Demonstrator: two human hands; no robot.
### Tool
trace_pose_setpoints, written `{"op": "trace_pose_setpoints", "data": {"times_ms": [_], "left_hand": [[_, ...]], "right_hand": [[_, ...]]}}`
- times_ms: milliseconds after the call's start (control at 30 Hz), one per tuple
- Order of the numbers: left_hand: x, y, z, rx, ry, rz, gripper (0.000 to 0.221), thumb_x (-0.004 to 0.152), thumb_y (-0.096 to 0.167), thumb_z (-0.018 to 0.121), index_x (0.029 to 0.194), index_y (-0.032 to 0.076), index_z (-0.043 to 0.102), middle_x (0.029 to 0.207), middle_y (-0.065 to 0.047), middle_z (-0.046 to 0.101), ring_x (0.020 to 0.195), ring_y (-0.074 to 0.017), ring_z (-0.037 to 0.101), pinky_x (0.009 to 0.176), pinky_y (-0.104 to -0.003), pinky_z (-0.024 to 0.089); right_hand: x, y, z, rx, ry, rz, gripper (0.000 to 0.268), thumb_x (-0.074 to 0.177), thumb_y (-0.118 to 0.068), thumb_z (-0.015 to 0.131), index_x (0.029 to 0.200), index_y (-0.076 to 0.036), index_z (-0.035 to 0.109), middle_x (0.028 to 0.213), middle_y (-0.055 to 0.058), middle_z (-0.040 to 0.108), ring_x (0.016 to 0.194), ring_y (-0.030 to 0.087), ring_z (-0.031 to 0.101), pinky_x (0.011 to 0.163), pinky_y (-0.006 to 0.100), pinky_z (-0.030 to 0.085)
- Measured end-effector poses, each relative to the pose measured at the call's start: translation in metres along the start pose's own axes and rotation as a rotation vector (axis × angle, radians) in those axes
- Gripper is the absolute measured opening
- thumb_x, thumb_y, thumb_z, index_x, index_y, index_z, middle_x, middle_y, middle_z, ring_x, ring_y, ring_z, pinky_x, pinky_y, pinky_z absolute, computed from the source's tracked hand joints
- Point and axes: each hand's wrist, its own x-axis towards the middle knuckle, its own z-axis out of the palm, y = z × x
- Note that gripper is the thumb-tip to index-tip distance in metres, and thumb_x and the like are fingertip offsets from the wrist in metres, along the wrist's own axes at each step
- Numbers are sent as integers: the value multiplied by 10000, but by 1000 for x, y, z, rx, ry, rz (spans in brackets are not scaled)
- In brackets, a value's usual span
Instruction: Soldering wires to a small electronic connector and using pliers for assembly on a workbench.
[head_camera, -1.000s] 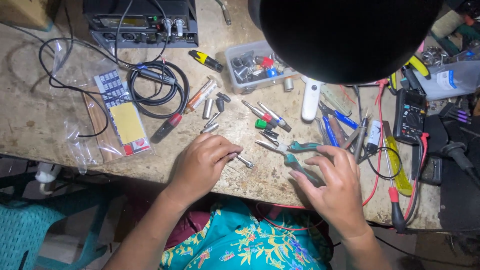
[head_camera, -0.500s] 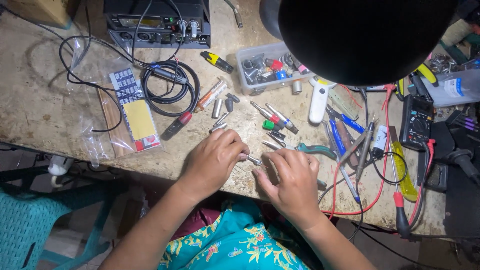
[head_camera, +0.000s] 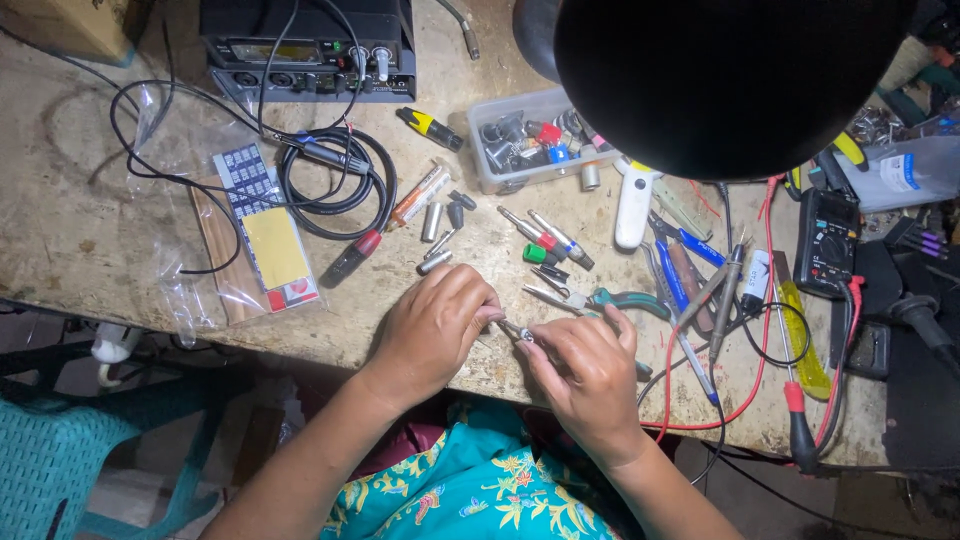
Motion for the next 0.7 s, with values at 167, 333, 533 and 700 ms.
{"op": "trace_pose_setpoints", "data": {"times_ms": [167, 333, 533, 700], "left_hand": [[9, 4, -5, -5, 8, -4, 122, 1031, 219, 566, 965, 131, 618, 940, -29, 590, 907, -277, 561, 799, -397, 454], [50, 7, -14, 23, 106, 97, 147, 1042, 183, 567, 1043, 72, 663, 1005, -80, 630, 958, -273, 578, 799, -380, 487], [135, -24, 6, 221, 89, 170, 339, 895, -75, 521, 1137, 64, 714, 1065, -118, 650, 990, -352, 562, 728, -490, 510], [156, -37, 19, 321, 23, 152, 115, 839, -58, 622, 883, 14, 701, 885, -136, 601, 870, -388, 582, 673, -537, 539]], "right_hand": [[-4, 1, 0, -32, -22, 39, 170, 920, -295, 753, 1034, -169, 758, 945, -27, 735, 886, 184, 670, 1077, 503, 343], [-1, -3, -4, -62, -82, 42, 170, 948, -303, 701, 1053, -178, 750, 928, -35, 697, 890, 208, 642, 1031, 506, 361], [-8, 5, -5, 12, -162, 77, 260, 932, -275, 719, 1135, -113, 710, 991, 13, 694, 928, 229, 648, 1099, 584, 372], [-11, 2, -16, 42, -190, 117, 270, 940, -240, 698, 1156, -76, 704, 1051, 42, 713, 977, 231, 674, 1138, 573, 353]]}}
